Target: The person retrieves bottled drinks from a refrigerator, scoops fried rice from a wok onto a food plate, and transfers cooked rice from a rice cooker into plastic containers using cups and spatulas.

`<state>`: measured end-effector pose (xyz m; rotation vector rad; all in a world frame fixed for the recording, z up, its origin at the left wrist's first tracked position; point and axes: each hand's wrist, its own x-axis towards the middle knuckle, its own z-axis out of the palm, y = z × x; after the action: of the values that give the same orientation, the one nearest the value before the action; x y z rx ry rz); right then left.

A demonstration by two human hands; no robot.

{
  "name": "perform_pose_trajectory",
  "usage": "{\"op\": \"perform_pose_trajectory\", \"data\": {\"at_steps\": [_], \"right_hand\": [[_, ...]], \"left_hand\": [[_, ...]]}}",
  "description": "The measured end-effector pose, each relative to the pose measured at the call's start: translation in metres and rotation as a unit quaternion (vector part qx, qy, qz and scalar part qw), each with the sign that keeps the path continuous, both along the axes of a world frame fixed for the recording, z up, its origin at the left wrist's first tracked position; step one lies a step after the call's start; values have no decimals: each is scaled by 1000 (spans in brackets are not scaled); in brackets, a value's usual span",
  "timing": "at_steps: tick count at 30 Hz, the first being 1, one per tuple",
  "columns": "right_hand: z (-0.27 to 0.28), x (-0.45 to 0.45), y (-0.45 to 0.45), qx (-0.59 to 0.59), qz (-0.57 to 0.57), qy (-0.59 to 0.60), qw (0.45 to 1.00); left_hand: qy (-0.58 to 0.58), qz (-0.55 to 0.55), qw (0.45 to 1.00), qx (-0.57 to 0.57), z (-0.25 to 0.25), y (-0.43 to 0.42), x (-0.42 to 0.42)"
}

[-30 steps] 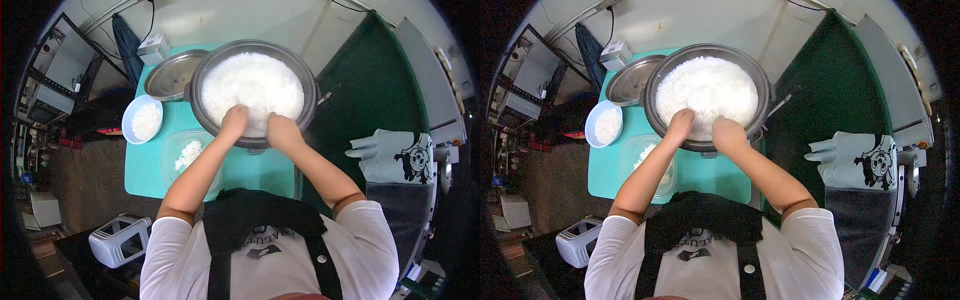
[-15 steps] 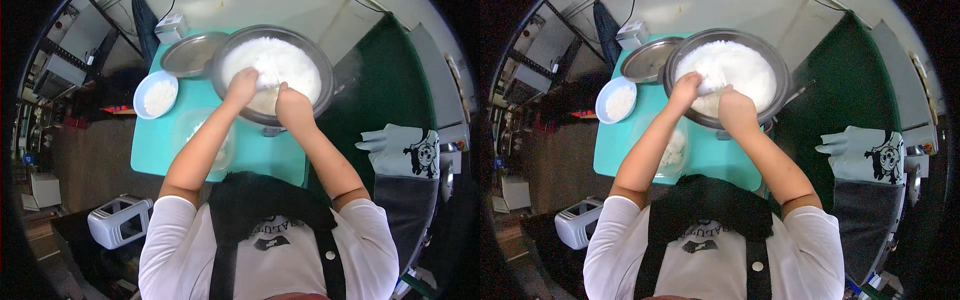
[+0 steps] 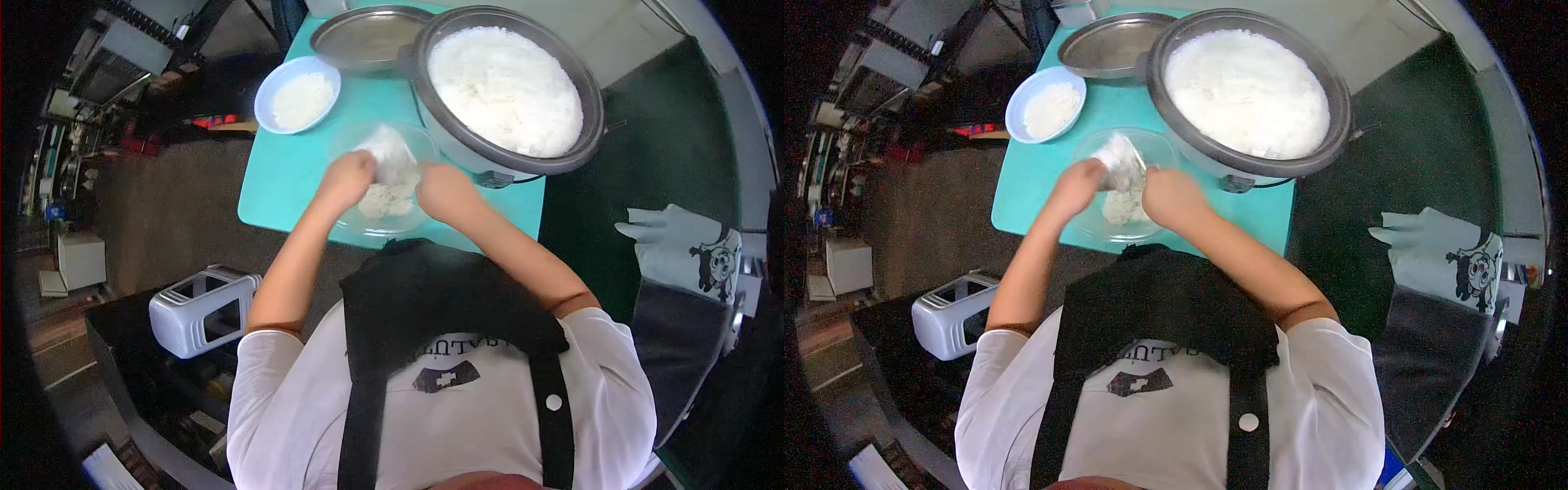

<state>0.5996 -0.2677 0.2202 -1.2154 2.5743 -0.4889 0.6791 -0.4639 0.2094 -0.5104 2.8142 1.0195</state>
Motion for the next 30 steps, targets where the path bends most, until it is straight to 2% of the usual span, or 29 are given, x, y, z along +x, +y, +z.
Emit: {"op": "perform_pose_trajectory", "data": {"at_steps": [1, 2, 3, 4, 5, 6, 7, 9, 10, 11, 12, 13, 15, 17, 20, 24, 26, 30], "right_hand": [[-31, 0, -9, 21, 0, -59, 998], [-58, 3, -17, 41, -1, -116, 992], [-78, 6, -21, 40, 3, -113, 993], [-97, 7, -22, 46, -19, -75, 996], [-105, 8, -22, 52, -43, -39, 997], [-89, 10, -24, 54, -42, -40, 997], [-71, 10, -22, 84, -27, -44, 995], [-43, 17, -24, 119, -9, -48, 992], [-35, 20, -26, 146, 18, -46, 988], [-32, 23, -31, 172, 44, -41, 983], [-38, 27, -37, 174, 47, -40, 983], [-53, 35, -43, 139, 55, -33, 988], [-89, 42, -53, 106, 64, -28, 992], [-128, 28, -72, 116, 84, 16, 990], [-140, 3, -94, 182, 44, -5, 982], [-62, 35, -84, 107, 13, -9, 994], [-40, 61, -76, 106, 69, -21, 992], [-128, 42, -84, 181, 99, -26, 978]], "left_hand": [[-1, 6, 1000, 1, -35, -3, 10], [-43, -64, 992, -101, -74, -5, 18], [-83, -134, 966, -203, -93, -9, 20], [-81, -131, 967, -203, -92, -10, 25], [-25, -104, 970, -217, -91, -6, 35], [31, -77, 970, -230, -85, -5, 43], [29, -77, 970, -227, -78, -9, 49], [114, 21, 976, -183, -47, -16, 58], [113, 24, 977, -180, -45, -24, 63], [156, 44, 981, -109, -43, -35, 67], [198, 64, 977, -38, -43, -43, 69], [197, 66, 977, -37, -48, -48, 71], [263, 73, 961, 42, -67, -56, 74], [287, 75, 954, 41, -90, -59, 70], [330, 73, 941, 37, -123, -59, 64], [364, 92, 926, 35, -146, -62, 53], [351, 86, 932, 34, -149, -63, 51], [320, 57, 945, 30, -145, -63, 50]]}}
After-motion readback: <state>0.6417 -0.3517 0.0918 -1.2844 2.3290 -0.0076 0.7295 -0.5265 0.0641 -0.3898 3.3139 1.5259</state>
